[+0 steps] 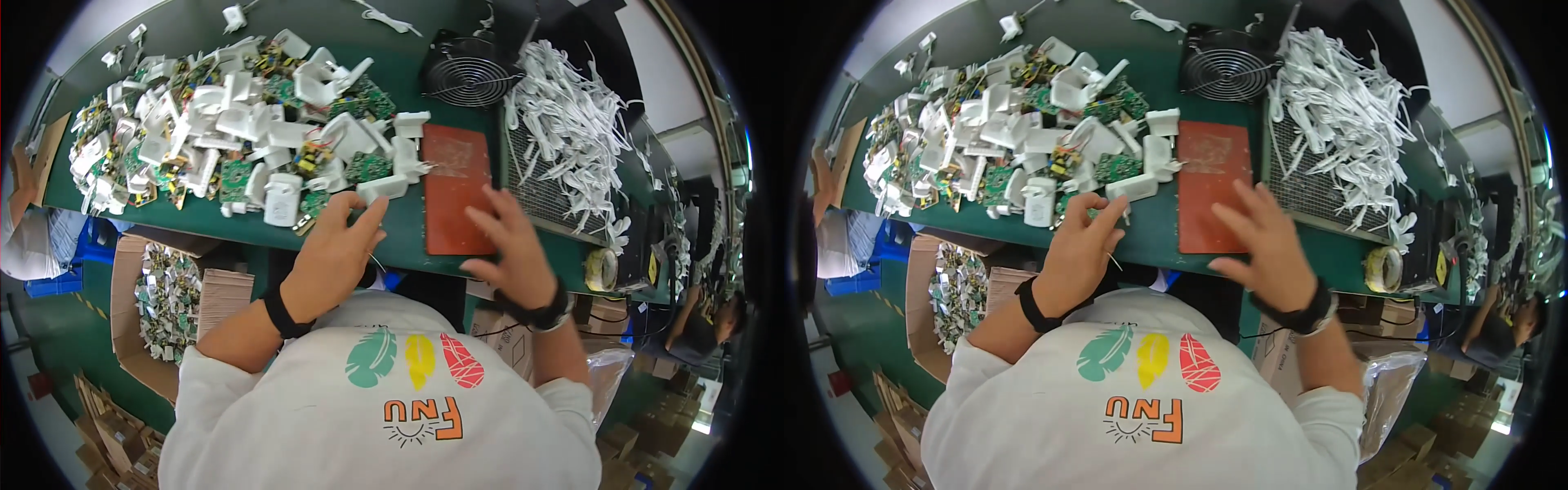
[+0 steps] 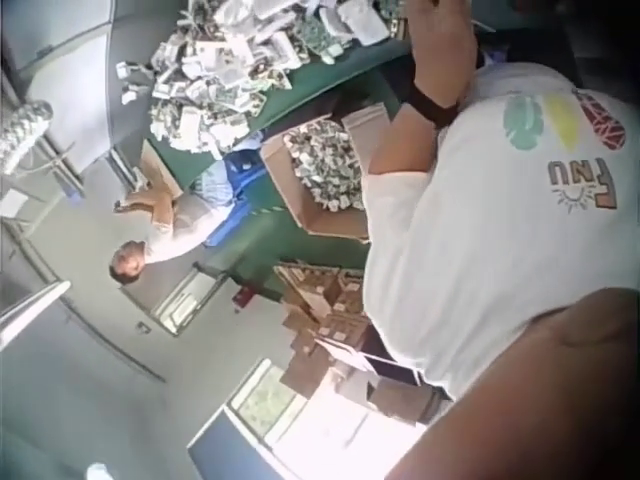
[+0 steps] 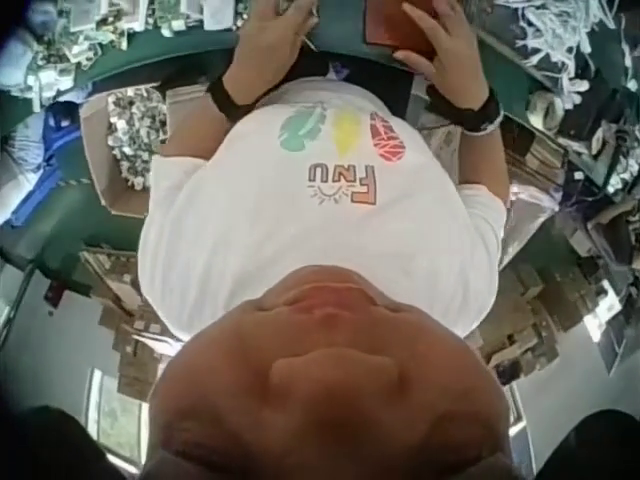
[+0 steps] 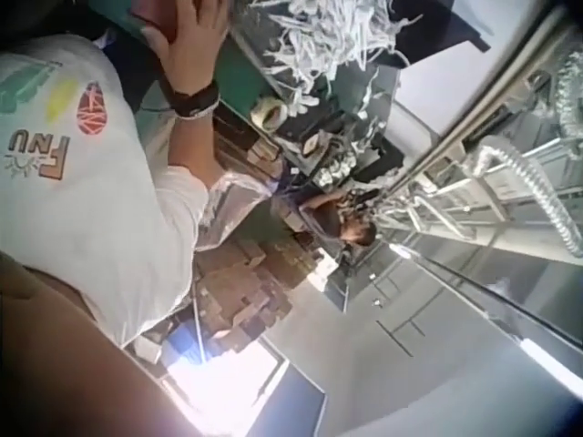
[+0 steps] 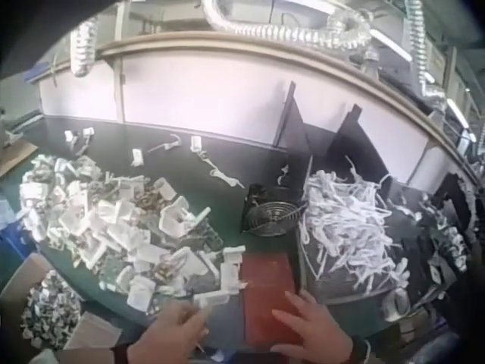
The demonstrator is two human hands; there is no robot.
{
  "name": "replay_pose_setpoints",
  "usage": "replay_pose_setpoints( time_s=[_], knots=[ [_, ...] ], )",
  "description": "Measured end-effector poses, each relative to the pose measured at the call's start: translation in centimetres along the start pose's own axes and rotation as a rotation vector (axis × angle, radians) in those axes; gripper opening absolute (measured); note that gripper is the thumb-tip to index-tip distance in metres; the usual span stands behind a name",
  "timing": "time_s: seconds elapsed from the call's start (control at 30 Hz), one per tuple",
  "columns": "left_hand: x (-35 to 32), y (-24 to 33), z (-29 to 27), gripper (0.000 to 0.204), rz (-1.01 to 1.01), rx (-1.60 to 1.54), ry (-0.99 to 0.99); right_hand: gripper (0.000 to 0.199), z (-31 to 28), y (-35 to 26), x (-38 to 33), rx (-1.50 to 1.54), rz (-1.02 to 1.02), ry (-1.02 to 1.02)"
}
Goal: The person picks up a circuit board and a white cable, aligns the wires, and solders them together using a soldering iron. They then place the circuit board into a white plastic housing and set the unit aside on the table.
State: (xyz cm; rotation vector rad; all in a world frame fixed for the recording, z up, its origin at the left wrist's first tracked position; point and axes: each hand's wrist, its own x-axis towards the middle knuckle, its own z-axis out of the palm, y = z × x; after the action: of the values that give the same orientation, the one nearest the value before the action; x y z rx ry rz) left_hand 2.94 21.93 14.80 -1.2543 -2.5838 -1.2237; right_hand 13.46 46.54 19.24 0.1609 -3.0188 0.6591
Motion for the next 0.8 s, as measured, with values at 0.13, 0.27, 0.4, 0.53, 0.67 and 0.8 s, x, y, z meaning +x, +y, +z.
replay_pose_setpoints(
  time_s=[0.13,0.27,0.4,0.53,0.67,0.8],
  knots=[
    [1.6,-1.6,1.3,0.051,0.049,0.243,0.021,0.055,2.7,-0.2,-0.7,-0.207,0.064,0.027],
    [2.1,-4.0,0.1,0.051,0.058,0.488,0.027,0.053,5.5,-0.1,-1.5,-0.273,0.115,0.114],
    [2.6,-4.1,-0.2,0.054,0.024,0.529,0.027,0.052,7.6,-0.1,-1.3,-0.283,0.12,0.236],
    [3.2,-3.8,-0.1,0.053,-0.013,0.576,-0.018,0.051,7.2,-0.7,-1.5,-0.273,0.107,0.28],
    [3.4,-2.6,-1.1,0.048,0.077,0.546,-0.05,0.051,7.9,-0.6,-1.4,-0.343,0.113,0.337],
    [3.3,0.3,-2.7,0.039,0.025,0.415,-0.103,0.051,9.2,-1.5,-0.5,-0.437,0.185,0.428]
  ],
)
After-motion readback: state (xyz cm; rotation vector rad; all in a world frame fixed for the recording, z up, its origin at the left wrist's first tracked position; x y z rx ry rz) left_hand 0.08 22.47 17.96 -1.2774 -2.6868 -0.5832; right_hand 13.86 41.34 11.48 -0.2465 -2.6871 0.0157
